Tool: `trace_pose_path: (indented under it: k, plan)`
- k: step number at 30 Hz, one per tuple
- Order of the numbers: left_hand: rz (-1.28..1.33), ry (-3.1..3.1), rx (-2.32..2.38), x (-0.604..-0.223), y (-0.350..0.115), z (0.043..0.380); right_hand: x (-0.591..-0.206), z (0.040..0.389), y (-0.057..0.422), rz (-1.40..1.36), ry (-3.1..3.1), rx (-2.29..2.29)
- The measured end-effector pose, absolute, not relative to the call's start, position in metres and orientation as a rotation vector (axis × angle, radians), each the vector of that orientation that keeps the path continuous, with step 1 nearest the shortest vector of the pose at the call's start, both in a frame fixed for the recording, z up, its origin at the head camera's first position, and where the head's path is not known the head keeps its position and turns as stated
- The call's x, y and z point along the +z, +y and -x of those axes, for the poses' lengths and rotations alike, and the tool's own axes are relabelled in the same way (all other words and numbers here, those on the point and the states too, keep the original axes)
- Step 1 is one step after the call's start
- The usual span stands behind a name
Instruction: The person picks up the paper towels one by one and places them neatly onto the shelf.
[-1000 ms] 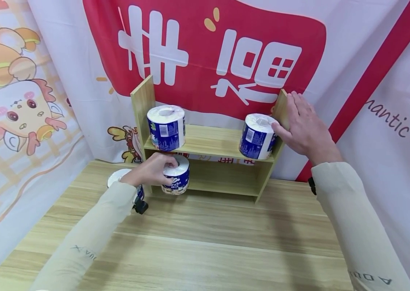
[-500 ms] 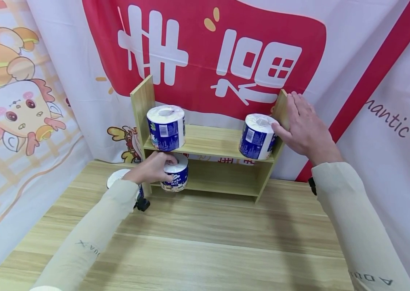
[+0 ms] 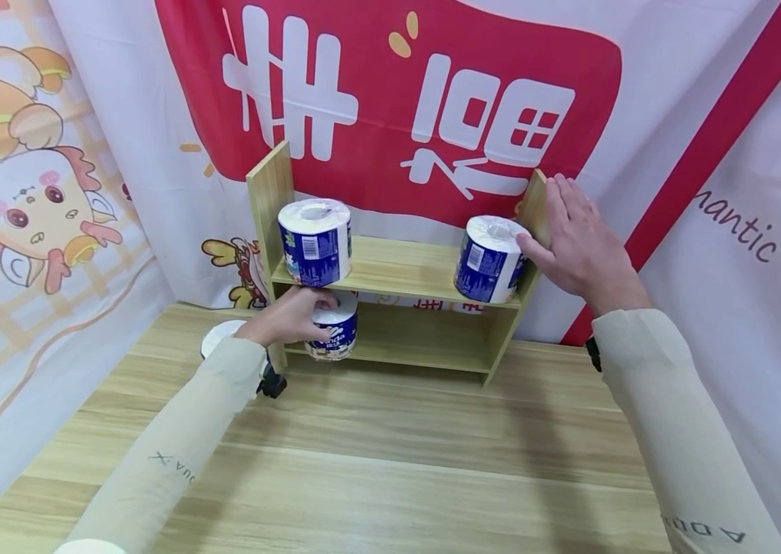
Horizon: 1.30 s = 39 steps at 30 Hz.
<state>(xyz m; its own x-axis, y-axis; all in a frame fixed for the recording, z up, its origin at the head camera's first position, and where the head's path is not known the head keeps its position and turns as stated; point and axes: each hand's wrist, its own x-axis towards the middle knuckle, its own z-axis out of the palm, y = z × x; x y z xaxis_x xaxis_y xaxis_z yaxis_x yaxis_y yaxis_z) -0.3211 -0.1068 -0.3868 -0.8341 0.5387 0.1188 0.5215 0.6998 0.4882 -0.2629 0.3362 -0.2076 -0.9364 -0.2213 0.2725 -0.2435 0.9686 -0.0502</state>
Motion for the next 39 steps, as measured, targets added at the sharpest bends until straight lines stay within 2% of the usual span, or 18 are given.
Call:
trace_pose_path:
  k: [17, 39]
  plan:
    - [-1.041, 2.913, 0.572, -0.37, -0.12, 0.303, -0.207, 0.264, 0.336, -0.359, -2.848, 0.146]
    - [-1.149, 2.9, 0.489, -0.318, -0.161, 0.251, -0.207, 0.263, 0.336, -0.349, -2.849, 0.13]
